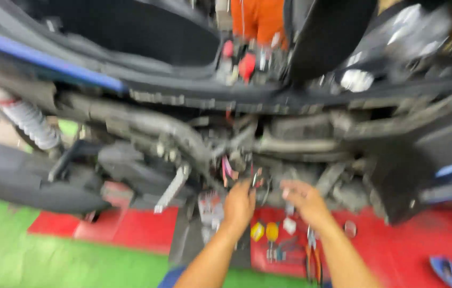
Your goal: The person strips motorcycle wires using pliers, joins wires together, applies electrical tape to the connections, and checks the wiring inside the motorcycle frame.
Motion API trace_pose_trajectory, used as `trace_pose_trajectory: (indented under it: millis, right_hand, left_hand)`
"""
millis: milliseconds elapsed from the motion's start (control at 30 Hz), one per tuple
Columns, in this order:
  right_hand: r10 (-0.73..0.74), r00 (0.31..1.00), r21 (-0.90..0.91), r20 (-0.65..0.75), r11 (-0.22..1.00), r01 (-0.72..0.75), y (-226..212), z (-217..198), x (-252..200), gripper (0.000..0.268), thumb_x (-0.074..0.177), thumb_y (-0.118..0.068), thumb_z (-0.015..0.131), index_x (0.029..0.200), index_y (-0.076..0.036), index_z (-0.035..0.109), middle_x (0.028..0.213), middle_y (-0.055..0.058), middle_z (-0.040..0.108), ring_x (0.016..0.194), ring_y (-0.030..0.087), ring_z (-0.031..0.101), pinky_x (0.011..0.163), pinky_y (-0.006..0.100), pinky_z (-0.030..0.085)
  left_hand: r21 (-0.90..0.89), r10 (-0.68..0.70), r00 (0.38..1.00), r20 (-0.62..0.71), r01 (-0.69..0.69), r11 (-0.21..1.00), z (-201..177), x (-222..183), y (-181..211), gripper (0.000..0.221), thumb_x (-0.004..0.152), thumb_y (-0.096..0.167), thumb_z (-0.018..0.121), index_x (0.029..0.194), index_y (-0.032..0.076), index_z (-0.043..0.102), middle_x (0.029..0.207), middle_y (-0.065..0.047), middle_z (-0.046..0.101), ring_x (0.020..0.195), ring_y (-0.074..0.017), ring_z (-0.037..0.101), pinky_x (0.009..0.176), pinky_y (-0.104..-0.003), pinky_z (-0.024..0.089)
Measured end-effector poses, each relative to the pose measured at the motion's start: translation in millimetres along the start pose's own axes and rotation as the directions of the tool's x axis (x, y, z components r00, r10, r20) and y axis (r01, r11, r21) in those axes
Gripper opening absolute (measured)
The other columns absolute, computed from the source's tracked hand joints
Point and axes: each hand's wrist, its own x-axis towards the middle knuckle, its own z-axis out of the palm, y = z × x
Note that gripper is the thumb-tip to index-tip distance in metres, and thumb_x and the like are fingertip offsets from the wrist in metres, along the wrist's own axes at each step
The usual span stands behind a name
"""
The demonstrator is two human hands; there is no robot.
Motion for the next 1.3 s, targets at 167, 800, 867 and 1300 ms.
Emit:
trace_pose_trajectory:
  millis: [167, 800, 867, 1300]
  right_hand:
    - [-0.058, 0.997, 0.118, -0.046, 0.991, 0.063, -1, 4, -9, 0.038, 0.089, -0.014, 0.075, 0.126, -0.007, 0.073, 0.076, 0.008, 0.067, 0.052, 0.016, 0.063, 0.049, 0.028, 0.052]
    - [-0.271, 0.962, -0.074, -0.022, 0.96, 0.269, 11, 31, 2, 0.063, 0.08, -0.004, 0.08, 0.14, -0.013, 0.064, 0.086, 0.001, 0.073, 0.078, 0.006, 0.063, 0.078, 0.023, 0.054]
    - [-0.278, 0.96, -0.111, -0.034, 0.956, 0.273, 1, 38, 4, 0.062, 0.08, -0.005, 0.081, 0.139, -0.013, 0.065, 0.087, 0.002, 0.074, 0.079, 0.007, 0.065, 0.079, 0.024, 0.054]
    - [-0.268, 0.962, 0.046, -0.05, 0.962, 0.271, 12, 63, 30, 0.073, 0.082, -0.006, 0.082, 0.149, -0.012, 0.054, 0.087, -0.001, 0.071, 0.078, 0.002, 0.06, 0.078, 0.017, 0.053]
  left_hand:
    - [-0.06, -0.016, 0.999, -0.046, 0.013, 0.998, 26, 10, -27, 0.029, 0.093, 0.019, 0.067, 0.12, 0.009, 0.073, 0.095, -0.018, 0.071, 0.092, -0.0416, 0.074, 0.077, -0.049, 0.061]
    - [-0.197, 0.078, 0.995, -0.068, -0.09, 0.976, 40, 26, -23, 0.02, 0.091, 0.02, 0.07, 0.11, 0.02, 0.079, 0.097, -0.008, 0.072, 0.096, -0.036, 0.074, 0.079, -0.046, 0.062]
    - [-0.188, 0.076, 0.995, -0.061, -0.086, 0.978, 44, 27, -22, 0.02, 0.091, 0.021, 0.07, 0.109, 0.019, 0.079, 0.096, -0.008, 0.072, 0.094, -0.0365, 0.074, 0.077, -0.046, 0.062]
    - [-0.338, -0.065, 0.983, 0.172, 0.121, 0.933, 26, 39, -27, 0.033, 0.085, 0.018, 0.069, 0.116, 0.022, 0.077, 0.097, -0.006, 0.072, 0.096, -0.0339, 0.073, 0.084, -0.046, 0.06]
